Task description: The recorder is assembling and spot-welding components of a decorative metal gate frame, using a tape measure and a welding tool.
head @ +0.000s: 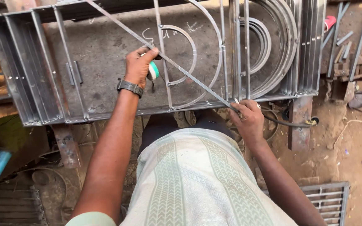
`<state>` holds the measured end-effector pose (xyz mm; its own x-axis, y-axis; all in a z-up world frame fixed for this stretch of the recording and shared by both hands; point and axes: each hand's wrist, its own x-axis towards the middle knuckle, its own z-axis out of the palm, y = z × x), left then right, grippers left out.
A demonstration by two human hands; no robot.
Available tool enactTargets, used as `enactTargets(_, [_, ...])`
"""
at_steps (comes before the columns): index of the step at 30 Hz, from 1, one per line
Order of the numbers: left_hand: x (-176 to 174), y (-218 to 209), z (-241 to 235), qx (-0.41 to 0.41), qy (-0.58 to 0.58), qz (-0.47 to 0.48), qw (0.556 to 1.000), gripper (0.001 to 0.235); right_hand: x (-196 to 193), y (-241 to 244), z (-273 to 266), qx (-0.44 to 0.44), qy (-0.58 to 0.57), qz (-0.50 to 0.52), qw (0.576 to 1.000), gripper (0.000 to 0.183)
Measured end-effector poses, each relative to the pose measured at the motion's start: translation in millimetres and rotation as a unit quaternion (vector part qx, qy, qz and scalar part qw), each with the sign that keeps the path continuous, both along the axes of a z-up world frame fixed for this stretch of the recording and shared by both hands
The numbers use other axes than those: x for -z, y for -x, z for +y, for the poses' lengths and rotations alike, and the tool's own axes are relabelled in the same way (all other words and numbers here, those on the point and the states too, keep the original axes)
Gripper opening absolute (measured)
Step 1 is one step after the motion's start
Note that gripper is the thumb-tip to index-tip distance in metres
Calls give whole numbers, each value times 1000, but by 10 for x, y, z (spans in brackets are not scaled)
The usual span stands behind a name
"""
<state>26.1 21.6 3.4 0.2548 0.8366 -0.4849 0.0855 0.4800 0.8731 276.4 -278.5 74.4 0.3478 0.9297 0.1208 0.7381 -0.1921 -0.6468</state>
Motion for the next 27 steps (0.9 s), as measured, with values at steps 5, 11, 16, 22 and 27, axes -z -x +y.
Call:
enactTargets(5, [10,-23,-9,-7,-9,-23,1000,21,-86,-23,55,-8,10,0,1000,25])
enactTargets(11, [-59,-33,-22,5,-29,8,1000,20,-294,-53,524,-63,-23,20,998,22])
enactTargets(16, [-68,-36,-47,7,-24,17,1000,19,-156,26,1144,-170,-38,78,982,38])
enactTargets(22, [-53,-42,-62,5,-49,27,998,19,-35,131,1458,-154,18,51,987,18])
enactTargets(27, [-107,-65,-61,-1,-33,28,999,19,155,168,1510,-167,38,14,985,16])
